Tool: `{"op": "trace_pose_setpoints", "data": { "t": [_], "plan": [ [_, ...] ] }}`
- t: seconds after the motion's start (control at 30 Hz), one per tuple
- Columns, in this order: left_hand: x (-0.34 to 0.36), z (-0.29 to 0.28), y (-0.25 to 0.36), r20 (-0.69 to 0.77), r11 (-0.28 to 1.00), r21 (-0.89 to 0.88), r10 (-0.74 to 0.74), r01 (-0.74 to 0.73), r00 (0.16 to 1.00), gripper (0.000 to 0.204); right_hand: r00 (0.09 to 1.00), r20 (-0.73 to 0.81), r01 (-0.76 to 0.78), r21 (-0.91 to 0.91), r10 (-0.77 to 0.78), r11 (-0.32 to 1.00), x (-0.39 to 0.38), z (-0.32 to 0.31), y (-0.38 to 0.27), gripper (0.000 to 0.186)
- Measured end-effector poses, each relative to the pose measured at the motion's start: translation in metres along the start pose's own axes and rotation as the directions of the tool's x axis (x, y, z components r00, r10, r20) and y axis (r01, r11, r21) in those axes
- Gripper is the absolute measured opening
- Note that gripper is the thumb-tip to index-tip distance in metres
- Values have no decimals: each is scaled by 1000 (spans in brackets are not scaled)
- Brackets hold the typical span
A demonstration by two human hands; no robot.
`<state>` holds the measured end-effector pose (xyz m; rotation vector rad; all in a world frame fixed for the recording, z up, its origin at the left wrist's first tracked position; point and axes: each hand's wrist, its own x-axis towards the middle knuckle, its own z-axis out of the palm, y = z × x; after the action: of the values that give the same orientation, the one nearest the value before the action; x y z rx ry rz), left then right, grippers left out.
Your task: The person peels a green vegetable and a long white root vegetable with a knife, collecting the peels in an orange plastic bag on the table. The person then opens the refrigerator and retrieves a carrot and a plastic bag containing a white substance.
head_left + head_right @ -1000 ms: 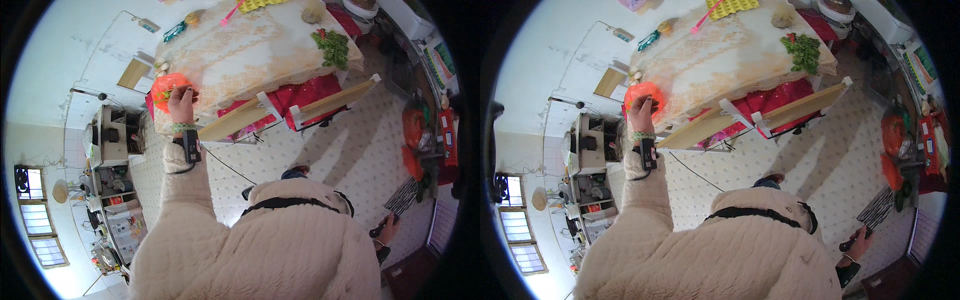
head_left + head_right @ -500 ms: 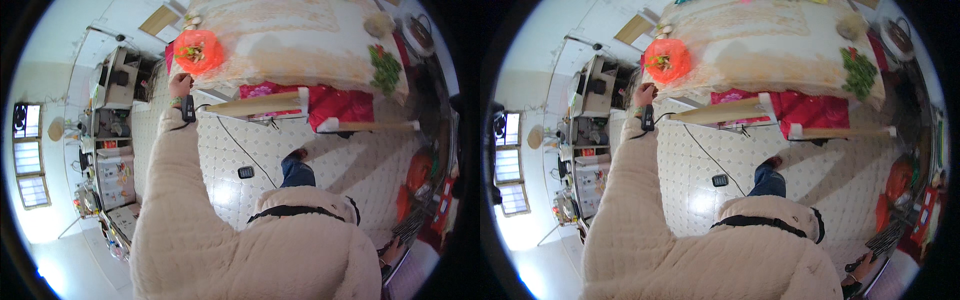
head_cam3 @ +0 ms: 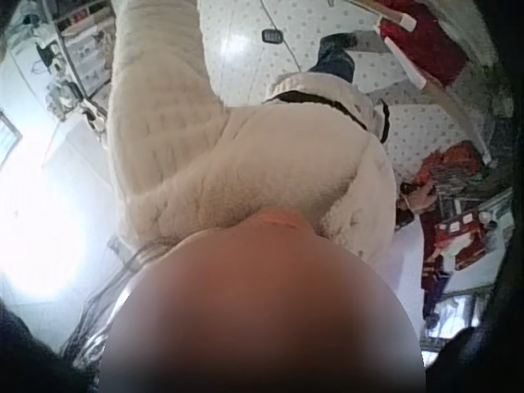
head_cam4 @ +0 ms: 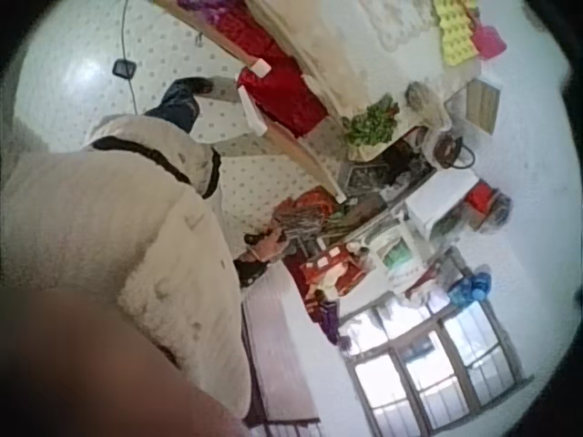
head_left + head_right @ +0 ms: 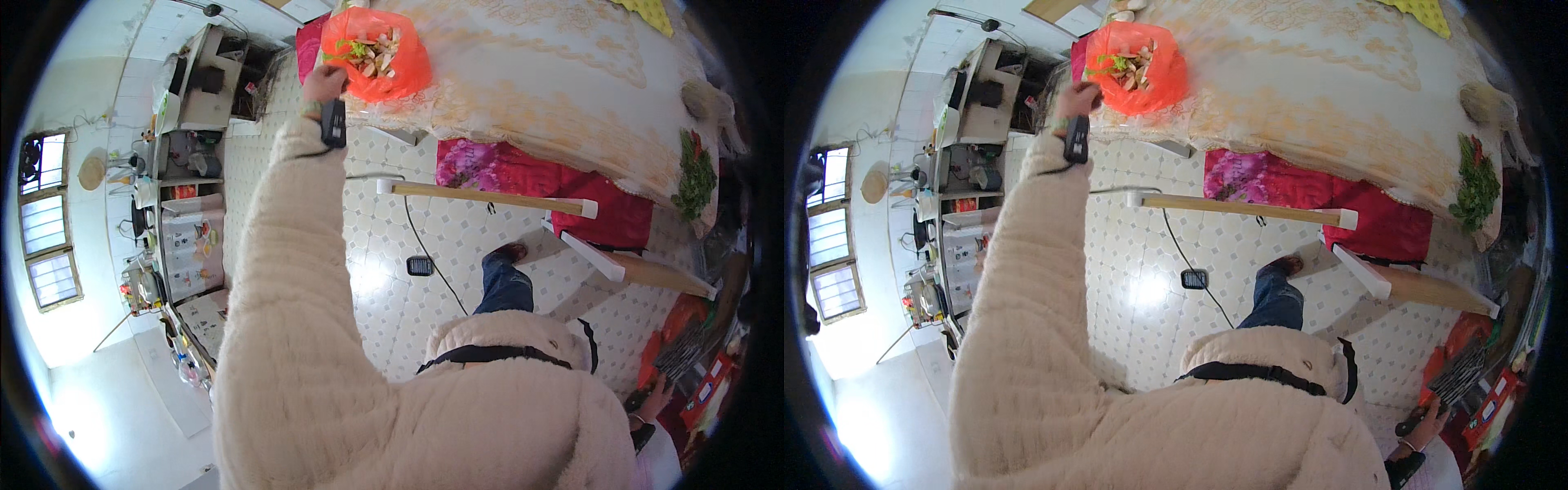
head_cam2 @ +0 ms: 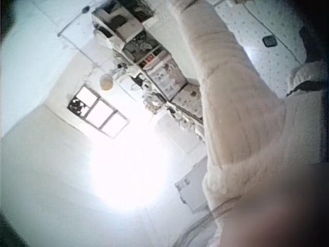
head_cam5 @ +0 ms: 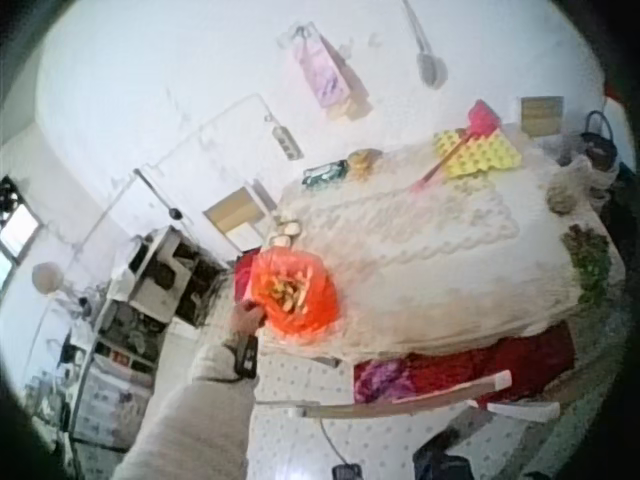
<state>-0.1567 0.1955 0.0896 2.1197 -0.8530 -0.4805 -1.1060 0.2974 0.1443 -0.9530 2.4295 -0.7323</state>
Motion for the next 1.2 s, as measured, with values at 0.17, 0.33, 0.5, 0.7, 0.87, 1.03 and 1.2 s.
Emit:
{"op": "trace_pose_setpoints", "data": {
  "t": [0.17, 0.33, 0.5, 0.7, 0.87, 1.03, 1.2],
  "plan": [
    [27, -14, 35, -25, 979, -31, 199, -199, 980, 23, 997, 33, 67, 35, -69, 997, 21, -4, 10, 70],
    [-100, -5, 91, -83, 842, -488, 215, -227, 973, 18, 994, 107, 21, 112, -34, 993, 14, -5, 18, 59],
    [-250, 106, 169, 202, 674, -737, 297, -55, 933, 15, 994, 88, -86, 257, 66, 963, -24, -7, 15, 38],
    [-449, 349, 242, 824, 681, -547, 337, 486, 456, 33, 978, -4, -174, 531, 208, 829, -8, -55, 165, 25],
    [-632, 533, 305, 963, 620, -190, 269, 761, 21, 34, 941, -98, -189, 642, 324, 743, 39, -141, 337, 29],
    [-748, 612, 399, 972, 705, 63, 116, 706, -203, 25, 853, -200, -195, 735, 483, 649, 20, -214, 421, 39],
    [-883, 720, 465, 889, 758, 230, 91, 611, -448, 16, 686, -297, -177, 817, 664, 549, 16, -264, 496, 46]
  ]
}}
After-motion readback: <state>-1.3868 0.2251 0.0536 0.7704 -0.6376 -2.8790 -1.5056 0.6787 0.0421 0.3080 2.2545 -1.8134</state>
